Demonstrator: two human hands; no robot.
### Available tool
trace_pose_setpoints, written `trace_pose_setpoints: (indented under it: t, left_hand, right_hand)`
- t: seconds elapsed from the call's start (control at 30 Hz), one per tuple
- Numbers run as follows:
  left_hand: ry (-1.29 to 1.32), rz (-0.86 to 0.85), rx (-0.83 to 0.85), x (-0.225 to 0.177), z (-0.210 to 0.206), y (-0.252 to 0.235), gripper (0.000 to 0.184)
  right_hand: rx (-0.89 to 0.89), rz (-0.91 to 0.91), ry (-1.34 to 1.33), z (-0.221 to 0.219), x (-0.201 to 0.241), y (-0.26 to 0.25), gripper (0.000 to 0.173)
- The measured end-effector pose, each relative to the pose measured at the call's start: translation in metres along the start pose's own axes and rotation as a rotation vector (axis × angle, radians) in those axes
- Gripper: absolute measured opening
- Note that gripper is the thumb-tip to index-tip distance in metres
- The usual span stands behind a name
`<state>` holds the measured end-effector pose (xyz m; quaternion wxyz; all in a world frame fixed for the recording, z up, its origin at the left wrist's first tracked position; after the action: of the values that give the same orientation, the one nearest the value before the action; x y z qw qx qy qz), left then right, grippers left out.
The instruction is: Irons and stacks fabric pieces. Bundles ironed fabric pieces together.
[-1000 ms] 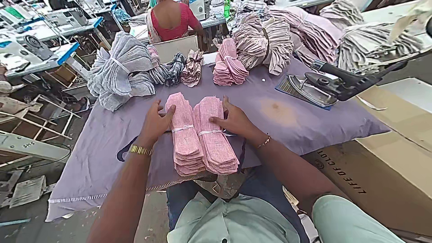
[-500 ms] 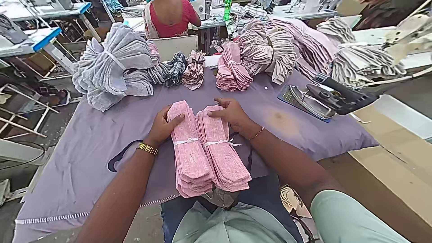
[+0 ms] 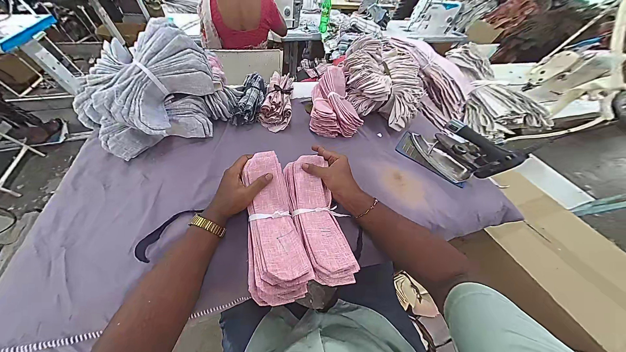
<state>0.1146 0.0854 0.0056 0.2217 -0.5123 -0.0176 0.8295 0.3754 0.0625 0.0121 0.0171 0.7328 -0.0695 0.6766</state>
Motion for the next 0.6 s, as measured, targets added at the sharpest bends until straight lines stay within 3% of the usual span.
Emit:
trace_pose_setpoints:
  t: [0.07, 0.13, 0.2, 0.27, 0.33, 0.4, 0.47, 0.53, 0.6]
  left_hand:
    - [0.046, -0.016, -0.018, 0.001, 0.002, 0.002, 0.054]
    - [0.077, -0.067, -0.048, 0.000, 0.007, 0.002, 0.051]
    - [-0.029, -0.160, -0.147, -0.002, 0.015, 0.004, 0.052]
    - [-0.190, -0.253, -0.280, -0.006, 0.027, 0.006, 0.053]
    - [-0.282, -0.291, -0.345, -0.007, 0.034, 0.006, 0.054]
    - [-0.327, -0.280, -0.362, -0.005, 0.036, 0.007, 0.055]
    - [-0.352, -0.261, -0.371, 0.000, 0.038, 0.006, 0.053]
    - [-0.368, -0.239, -0.386, 0.005, 0.039, 0.005, 0.051]
    - [-0.380, -0.210, -0.390, 0.007, 0.040, 0.005, 0.050]
  right_hand:
    - [0.068, 0.050, 0.102, 0.003, 0.011, -0.004, 0.060]
    - [0.081, 0.237, 0.279, 0.012, 0.039, -0.016, 0.039]
    - [-0.041, 0.462, 0.489, 0.029, 0.068, -0.039, 0.030]
    - [-0.200, 0.651, 0.812, 0.055, 0.082, -0.081, 0.034]
    - [-0.178, 0.511, 1.134, 0.084, 0.075, -0.126, 0.056]
    - [-0.025, 0.199, 1.236, 0.106, 0.051, -0.158, 0.073]
    - [0.044, 0.127, 1.194, 0.123, 0.025, -0.174, 0.075]
    - [0.017, 0.212, 1.091, 0.132, 0.017, -0.172, 0.072]
    - [-0.057, 0.273, 0.927, 0.140, 0.020, -0.159, 0.053]
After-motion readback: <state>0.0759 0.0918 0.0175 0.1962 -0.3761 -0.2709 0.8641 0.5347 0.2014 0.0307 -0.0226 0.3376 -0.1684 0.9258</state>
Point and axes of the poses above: each hand's wrist, its own y-axis away from the middle knuckle, its own z-axis out of the back of the hand, x = y × z, the point moved 6 cm from there along -y, towards the middle knuckle, and after that the axes turned 6 degrees about -y, right-handed, at the moved point
